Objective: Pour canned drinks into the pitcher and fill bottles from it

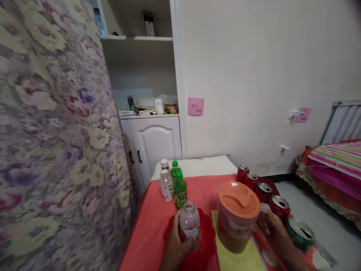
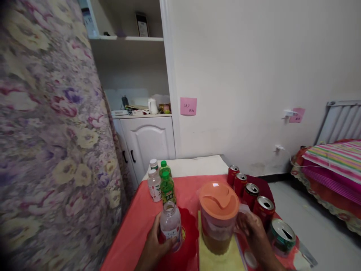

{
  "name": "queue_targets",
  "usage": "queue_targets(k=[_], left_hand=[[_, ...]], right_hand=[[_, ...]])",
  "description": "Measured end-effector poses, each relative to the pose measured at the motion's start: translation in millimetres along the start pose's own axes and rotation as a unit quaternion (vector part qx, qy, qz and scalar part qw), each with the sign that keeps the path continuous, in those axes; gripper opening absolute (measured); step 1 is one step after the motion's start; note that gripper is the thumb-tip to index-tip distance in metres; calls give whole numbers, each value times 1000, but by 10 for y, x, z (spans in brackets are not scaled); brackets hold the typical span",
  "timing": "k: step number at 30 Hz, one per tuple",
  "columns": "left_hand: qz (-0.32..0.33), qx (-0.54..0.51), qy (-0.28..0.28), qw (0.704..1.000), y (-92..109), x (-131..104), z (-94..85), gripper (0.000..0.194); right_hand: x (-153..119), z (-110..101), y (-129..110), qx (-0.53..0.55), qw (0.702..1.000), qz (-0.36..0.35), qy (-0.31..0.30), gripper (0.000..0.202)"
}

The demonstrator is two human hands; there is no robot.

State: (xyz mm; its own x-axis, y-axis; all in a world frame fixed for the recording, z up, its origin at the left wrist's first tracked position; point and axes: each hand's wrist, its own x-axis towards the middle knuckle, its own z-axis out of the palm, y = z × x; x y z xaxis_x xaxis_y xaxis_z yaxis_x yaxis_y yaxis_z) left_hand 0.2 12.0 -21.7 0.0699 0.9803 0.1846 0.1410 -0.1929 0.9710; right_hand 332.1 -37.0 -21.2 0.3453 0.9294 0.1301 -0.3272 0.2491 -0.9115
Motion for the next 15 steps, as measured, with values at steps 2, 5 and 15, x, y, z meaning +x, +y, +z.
queue_targets(k=[2,5,15], left_hand=[[-3,1,0,1000,46,-7,7,83],[-13,-1,0,1000,117,-10,11,81],[3,21,17,1000,-6,19,-16,83]], right_hand=[[-5,0,10,0,1000,3,6,59],[-21,35,-21,-15,1000,-16,19,60],[-98,87,-113,-1,999,-19,48,50]])
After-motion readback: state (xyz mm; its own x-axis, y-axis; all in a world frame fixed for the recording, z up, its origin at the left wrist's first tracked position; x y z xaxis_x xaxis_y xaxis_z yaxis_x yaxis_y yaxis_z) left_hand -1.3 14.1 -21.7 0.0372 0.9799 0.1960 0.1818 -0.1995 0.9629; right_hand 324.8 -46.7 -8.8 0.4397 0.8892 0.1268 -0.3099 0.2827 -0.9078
